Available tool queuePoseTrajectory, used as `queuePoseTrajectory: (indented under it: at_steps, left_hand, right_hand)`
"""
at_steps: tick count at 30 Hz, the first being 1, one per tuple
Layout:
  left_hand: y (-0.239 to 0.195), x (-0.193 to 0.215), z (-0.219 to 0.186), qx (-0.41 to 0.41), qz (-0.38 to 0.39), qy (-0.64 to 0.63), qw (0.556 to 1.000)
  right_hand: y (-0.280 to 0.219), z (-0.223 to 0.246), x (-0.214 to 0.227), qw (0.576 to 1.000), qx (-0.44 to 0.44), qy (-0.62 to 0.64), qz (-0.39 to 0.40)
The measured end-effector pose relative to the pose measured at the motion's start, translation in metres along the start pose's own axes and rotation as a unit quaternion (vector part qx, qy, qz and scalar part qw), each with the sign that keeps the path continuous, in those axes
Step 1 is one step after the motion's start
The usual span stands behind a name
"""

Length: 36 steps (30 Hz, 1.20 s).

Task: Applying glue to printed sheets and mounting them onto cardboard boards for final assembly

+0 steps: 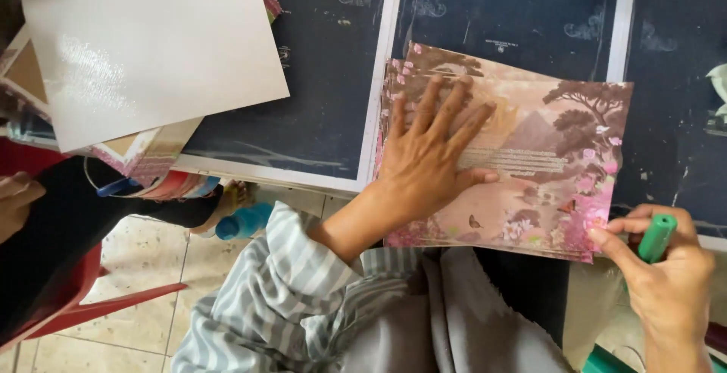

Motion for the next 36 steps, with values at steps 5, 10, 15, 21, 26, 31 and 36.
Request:
queuePoseTrajectory:
  at_steps: [5,10,15,21,26,31,36]
  left_hand:
    - [0.002,0.005,0.005,0.01,0.045,-0.003,0.999]
    - [0.0,0.012,0.001,0.023,0.071,0.001,0.997]
    - [-0.048,0.005,-0.056,-0.061,-0.058,0.064,0.994]
    - [-0.06,-0.001,-0.064,-0.17,-0.099,0.047,0.979]
    - [-0.064,0.003,-0.063,-0.231,-0.128,0.038,0.964]
    - [-0.064,0.008,-0.064,-0.241,-0.162,0.028,0.956]
    - [-0.068,-0.007,-0.059,-0.245,-0.178,-0.067,0.951]
  right_hand:
    - [-0.001,-0.007,-0.001,1.0,0.002,0.013,0.005]
    - [0.003,-0.014,0.001,0.989,-0.114,0.062,0.065]
    - [0.012,-0.043,0.019,0.984,-0.083,0.151,0.04]
    - [0.007,0.011,0.016,0.978,0.193,-0.027,0.077]
    - [0.089,0.011,-0.022,0.924,0.347,0.094,0.132]
    - [0.152,0.017,-0.053,0.895,0.441,0.027,0.061]
    - [0.113,0.133,-0.115,0.843,0.508,0.095,0.147]
Point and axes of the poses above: each hand's wrist, its own y-axis towards the middle knuckle, its own x-axis out of the back of the hand, z = x × y, the point moved 3 cm from there along y, towards the middle knuckle, and after that the axes turned 8 degrees about x, right-handed, at the moved point
